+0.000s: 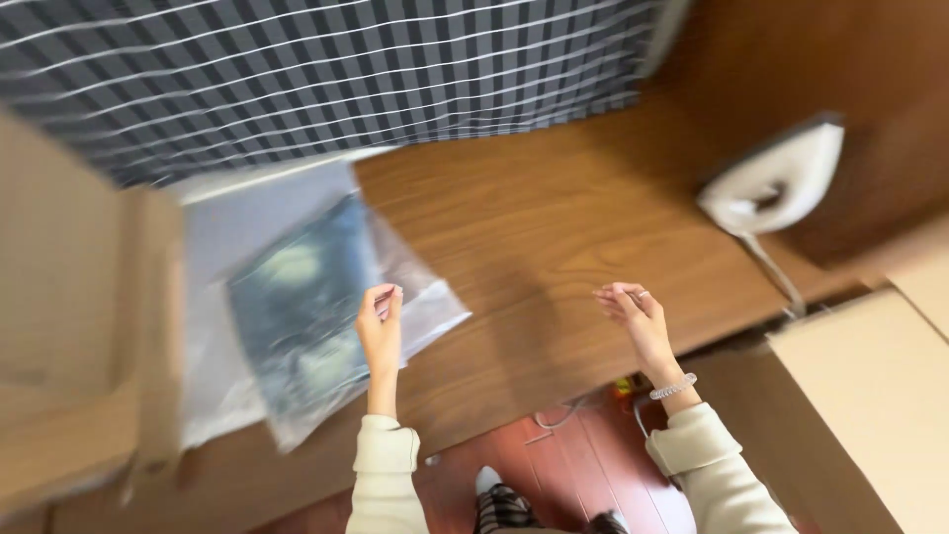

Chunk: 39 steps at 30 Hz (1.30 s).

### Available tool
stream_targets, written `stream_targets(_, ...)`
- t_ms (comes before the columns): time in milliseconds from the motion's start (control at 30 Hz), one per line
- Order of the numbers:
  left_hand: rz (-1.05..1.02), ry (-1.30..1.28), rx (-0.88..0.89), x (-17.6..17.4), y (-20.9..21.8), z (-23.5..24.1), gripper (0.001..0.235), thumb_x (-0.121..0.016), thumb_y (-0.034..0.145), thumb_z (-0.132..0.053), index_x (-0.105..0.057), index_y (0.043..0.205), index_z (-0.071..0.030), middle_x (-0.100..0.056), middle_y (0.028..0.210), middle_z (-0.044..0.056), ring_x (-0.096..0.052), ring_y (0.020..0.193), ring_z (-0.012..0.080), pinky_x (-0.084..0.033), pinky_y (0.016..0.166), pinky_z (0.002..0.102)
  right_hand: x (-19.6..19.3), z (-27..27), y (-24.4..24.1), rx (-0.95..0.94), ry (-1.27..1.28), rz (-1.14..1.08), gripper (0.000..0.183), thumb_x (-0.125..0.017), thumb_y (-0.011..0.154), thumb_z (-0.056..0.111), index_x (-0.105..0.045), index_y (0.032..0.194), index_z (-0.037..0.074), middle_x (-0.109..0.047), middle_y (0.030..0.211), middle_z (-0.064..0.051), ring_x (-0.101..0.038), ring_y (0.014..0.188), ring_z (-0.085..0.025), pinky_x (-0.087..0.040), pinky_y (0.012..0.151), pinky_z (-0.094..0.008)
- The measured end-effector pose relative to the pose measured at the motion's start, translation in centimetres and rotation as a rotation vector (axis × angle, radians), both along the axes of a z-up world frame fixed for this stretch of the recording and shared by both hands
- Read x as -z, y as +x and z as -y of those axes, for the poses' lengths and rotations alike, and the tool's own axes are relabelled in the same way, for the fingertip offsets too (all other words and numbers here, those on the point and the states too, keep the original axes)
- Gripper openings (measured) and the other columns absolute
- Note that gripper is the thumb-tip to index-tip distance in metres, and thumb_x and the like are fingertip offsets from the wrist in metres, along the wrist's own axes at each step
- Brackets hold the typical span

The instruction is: The person irons a pair of denim shorts on a wooden table, then folds them and places them into a clear plastic bag. The person then places the bagged shorts into a cardboard box and closes it.

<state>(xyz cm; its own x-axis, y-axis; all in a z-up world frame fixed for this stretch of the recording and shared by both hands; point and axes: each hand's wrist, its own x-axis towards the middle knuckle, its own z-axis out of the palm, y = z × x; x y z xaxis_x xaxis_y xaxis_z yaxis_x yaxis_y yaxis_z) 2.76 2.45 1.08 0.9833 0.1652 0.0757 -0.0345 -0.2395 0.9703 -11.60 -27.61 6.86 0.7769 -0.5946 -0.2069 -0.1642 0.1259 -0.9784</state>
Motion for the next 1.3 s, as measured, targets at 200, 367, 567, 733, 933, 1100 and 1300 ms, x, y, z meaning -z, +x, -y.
stream_targets(200,0.028,-0.066,0.326,-2.7,-4.3,13.2,0.011,-0.058,0.085,-0.017,-0.058,0.094,-0.01,-0.064,0.09,0.008,-0.063,0.086,0.0185,-0.047,0.079,0.033,-2.2,7.2,-10.8,0.264,0.036,0.029,0.021,-0.049,0.09,0.02,-0.056,0.1,0.002,-0.061,0.097,-0.017,-0.058,0.092,-0.021,-0.046,0.082,-0.036)
stream_targets(367,0.015,-0.105,0.557,-4.8,-13.7,25.5,0.011,-0.056,0.086,-0.016,-0.058,0.094,-0.009,-0.064,0.089,0.009,-0.063,0.084,0.0187,-0.047,0.079,0.032,-2.7,14.4,-24.1,0.457,0.019,0.075,0.024,-0.049,0.091,0.023,-0.055,0.101,0.003,-0.059,0.097,-0.013,-0.057,0.093,-0.019,-0.045,0.084,-0.033)
stream_targets(567,-0.056,-0.214,0.825,-3.7,-28.9,38.5,0.012,-0.055,0.086,-0.015,-0.057,0.094,-0.006,-0.063,0.088,0.01,-0.063,0.081,0.0183,-0.048,0.077,0.031,-3.3,20.9,-40.8,0.644,-0.004,0.083,0.021,-0.051,0.089,0.025,-0.056,0.098,0.007,-0.061,0.094,-0.008,-0.058,0.091,-0.016,-0.046,0.082,-0.031)
stream_targets(733,-0.182,-0.291,1.051,-3.9,-39.9,46.8,0.014,-0.055,0.086,-0.016,-0.059,0.091,-0.004,-0.063,0.08,0.012,-0.062,0.075,0.0168,-0.051,0.074,0.028,-5.1,23.6,-49.5,0.703,-0.046,0.055,0.022,-0.052,0.088,0.024,-0.058,0.099,0.006,-0.062,0.095,-0.013,-0.059,0.093,-0.019,-0.046,0.083,-0.034)
stream_targets(933,-0.03,0.357,1.904,-7.3,-48.6,55.9,0.022,-0.053,0.085,-0.017,-0.063,0.099,-0.004,-0.066,0.076,0.012,-0.062,0.067,0.0179,-0.051,0.068,0.031,-6.3,29.1,-50.6,0.21,-0.567,0.089,0.04,-0.061,0.08,0.02,-0.053,0.117,0.008,-0.055,0.117,-0.011,-0.046,0.114,-0.024,-0.036,0.094,-0.045)
stream_targets(1100,-0.211,0.413,2.211,-11.5,-51.0,62.8,0.025,-0.058,0.08,-0.024,-0.064,0.095,-0.004,-0.067,0.085,0.011,-0.064,0.074,0.0172,-0.051,0.07,0.026,-4.5,37.3,-48.4,-0.096,-0.307,-0.108,0.036,-0.048,0.085,0.036,-0.063,0.1,0.007,-0.061,0.082,-0.007,-0.056,0.074,-0.017,-0.049,0.063,-0.032)
stream_targets(1300,-0.409,1.149,2.501,-14.9,-50.2,73.4,0.061,-0.031,0.075,-0.051,-0.047,0.126,-0.021,-0.054,0.123,0.001,-0.044,0.053,0.0106,-0.028,0.039,0.021,-10.1,43.0,-46.6,-0.052,-0.107,-0.221,0.04,-0.04,0.085,0.034,-0.063,0.094,0.002,-0.059,0.063,-0.013,-0.054,0.059,-0.021,-0.048,0.056,-0.033)
